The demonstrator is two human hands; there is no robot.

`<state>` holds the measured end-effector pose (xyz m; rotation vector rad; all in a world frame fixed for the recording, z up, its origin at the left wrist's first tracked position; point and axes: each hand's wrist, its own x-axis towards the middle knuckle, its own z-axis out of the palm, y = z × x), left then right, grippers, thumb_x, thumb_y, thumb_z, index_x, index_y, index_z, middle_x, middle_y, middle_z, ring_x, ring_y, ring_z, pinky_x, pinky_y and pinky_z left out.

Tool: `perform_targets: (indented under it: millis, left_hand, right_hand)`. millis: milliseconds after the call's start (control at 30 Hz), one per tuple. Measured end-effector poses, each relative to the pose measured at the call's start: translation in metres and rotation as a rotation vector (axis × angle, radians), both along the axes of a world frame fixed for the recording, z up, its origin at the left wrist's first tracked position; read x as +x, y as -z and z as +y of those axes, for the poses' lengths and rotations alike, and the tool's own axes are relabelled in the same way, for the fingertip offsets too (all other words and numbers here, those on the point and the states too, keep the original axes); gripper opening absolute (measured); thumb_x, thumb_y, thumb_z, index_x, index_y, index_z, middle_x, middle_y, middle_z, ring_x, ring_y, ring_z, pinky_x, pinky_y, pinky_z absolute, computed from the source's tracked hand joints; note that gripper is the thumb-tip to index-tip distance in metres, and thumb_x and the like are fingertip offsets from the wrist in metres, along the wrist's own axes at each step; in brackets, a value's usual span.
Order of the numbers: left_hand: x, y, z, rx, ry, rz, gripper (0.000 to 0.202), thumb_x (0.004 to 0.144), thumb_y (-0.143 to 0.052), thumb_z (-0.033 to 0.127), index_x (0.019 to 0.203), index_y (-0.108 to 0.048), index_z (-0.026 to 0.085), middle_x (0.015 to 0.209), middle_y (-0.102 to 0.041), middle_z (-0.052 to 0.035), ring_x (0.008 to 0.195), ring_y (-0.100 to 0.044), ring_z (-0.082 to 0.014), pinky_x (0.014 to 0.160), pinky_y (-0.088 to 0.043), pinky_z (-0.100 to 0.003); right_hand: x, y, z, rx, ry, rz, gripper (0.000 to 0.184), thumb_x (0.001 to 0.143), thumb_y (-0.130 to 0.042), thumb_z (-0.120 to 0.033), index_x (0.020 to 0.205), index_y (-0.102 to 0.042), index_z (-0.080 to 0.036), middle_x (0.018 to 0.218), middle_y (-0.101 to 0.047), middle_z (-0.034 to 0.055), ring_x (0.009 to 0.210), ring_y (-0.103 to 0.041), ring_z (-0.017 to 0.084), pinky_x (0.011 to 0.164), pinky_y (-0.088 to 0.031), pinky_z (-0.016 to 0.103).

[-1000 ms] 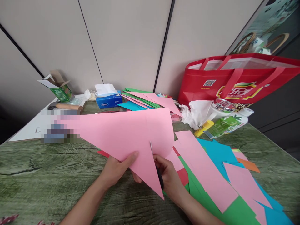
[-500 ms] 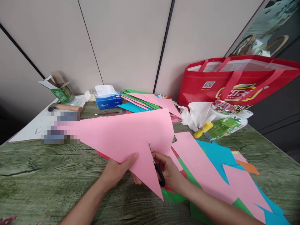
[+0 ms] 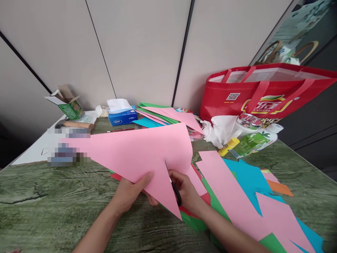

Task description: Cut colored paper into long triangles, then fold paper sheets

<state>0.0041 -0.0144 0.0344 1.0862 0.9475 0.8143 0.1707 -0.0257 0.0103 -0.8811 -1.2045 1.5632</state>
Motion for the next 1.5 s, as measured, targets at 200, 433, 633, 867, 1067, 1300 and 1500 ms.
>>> perform_targets:
  millis: [200,433,633,867,1067,1300,1500]
  left_hand:
    - [0.001,0.000,-0.003,-0.004,-0.038,-0.002,0.028,0.077,-0.055,0.035,0.061,-0.065,0.014,0.047,-0.065,-0.0041,0.043,-0.059,-0.0188,0.044,-0.048,-0.029]
    - [0.005,-0.006,-0.005,0.070,0.065,0.137,0.036,0.079,-0.051,0.037,0.054,-0.067,0.017,0.046,-0.066,-0.0037,0.046,-0.061,-0.0192,0.052,-0.050,-0.028]
    - [0.012,-0.012,-0.007,0.097,0.043,0.212,0.041,0.079,-0.051,0.037,0.046,-0.065,0.018,0.043,-0.065,-0.0034,0.046,-0.062,-0.0196,0.054,-0.050,-0.028]
    - [0.014,-0.011,-0.010,0.092,0.018,0.210,0.040,0.078,-0.052,0.038,0.046,-0.065,0.018,0.042,-0.064,-0.0035,0.046,-0.062,-0.0198,0.054,-0.050,-0.028]
    - [0.014,-0.013,-0.011,0.078,0.012,0.226,0.040,0.077,-0.052,0.039,0.046,-0.065,0.017,0.042,-0.064,-0.0039,0.045,-0.061,-0.0197,0.054,-0.049,-0.029]
    - [0.015,-0.014,-0.012,0.075,0.004,0.217,0.040,0.077,-0.052,0.040,0.047,-0.065,0.017,0.041,-0.063,-0.0033,0.045,-0.061,-0.0196,0.054,-0.049,-0.029]
    - [0.016,-0.015,-0.012,0.090,-0.009,0.219,0.039,0.076,-0.053,0.040,0.046,-0.065,0.018,0.040,-0.063,-0.0034,0.042,-0.060,-0.0197,0.051,-0.049,-0.029]
  right_hand:
    - [0.000,-0.010,-0.004,0.019,0.010,-0.043,0.027,0.060,-0.073,-0.029,0.083,-0.062,-0.019,0.075,-0.069,0.0014,0.073,-0.062,0.018,0.062,-0.048,0.027]
    - [0.003,-0.008,-0.011,-0.019,0.056,-0.001,0.026,0.058,-0.075,-0.029,0.078,-0.061,-0.019,0.076,-0.069,0.0012,0.070,-0.062,0.017,0.061,-0.048,0.026]
    - [0.005,-0.002,-0.014,-0.032,0.098,0.024,0.019,0.063,-0.072,-0.028,0.075,-0.061,-0.019,0.069,-0.067,-0.0004,0.059,-0.058,0.014,0.056,-0.046,0.024]
    - [0.004,-0.005,-0.017,-0.030,0.111,0.053,0.019,0.062,-0.073,-0.026,0.076,-0.062,-0.019,0.065,-0.066,-0.0014,0.054,-0.057,0.013,0.053,-0.044,0.024]
    - [0.004,-0.005,-0.018,-0.021,0.114,0.057,0.018,0.062,-0.072,-0.023,0.077,-0.063,-0.018,0.064,-0.067,-0.0015,0.053,-0.056,0.011,0.052,-0.044,0.023]
    - [0.003,-0.002,-0.017,-0.037,0.117,0.074,0.017,0.060,-0.073,-0.024,0.071,-0.061,-0.019,0.062,-0.067,-0.0020,0.050,-0.056,0.011,0.051,-0.044,0.023]
    - [0.003,0.001,-0.017,-0.072,0.136,0.055,0.018,0.062,-0.072,-0.030,0.067,-0.060,-0.019,0.059,-0.065,-0.0022,0.048,-0.055,0.011,0.049,-0.044,0.023]
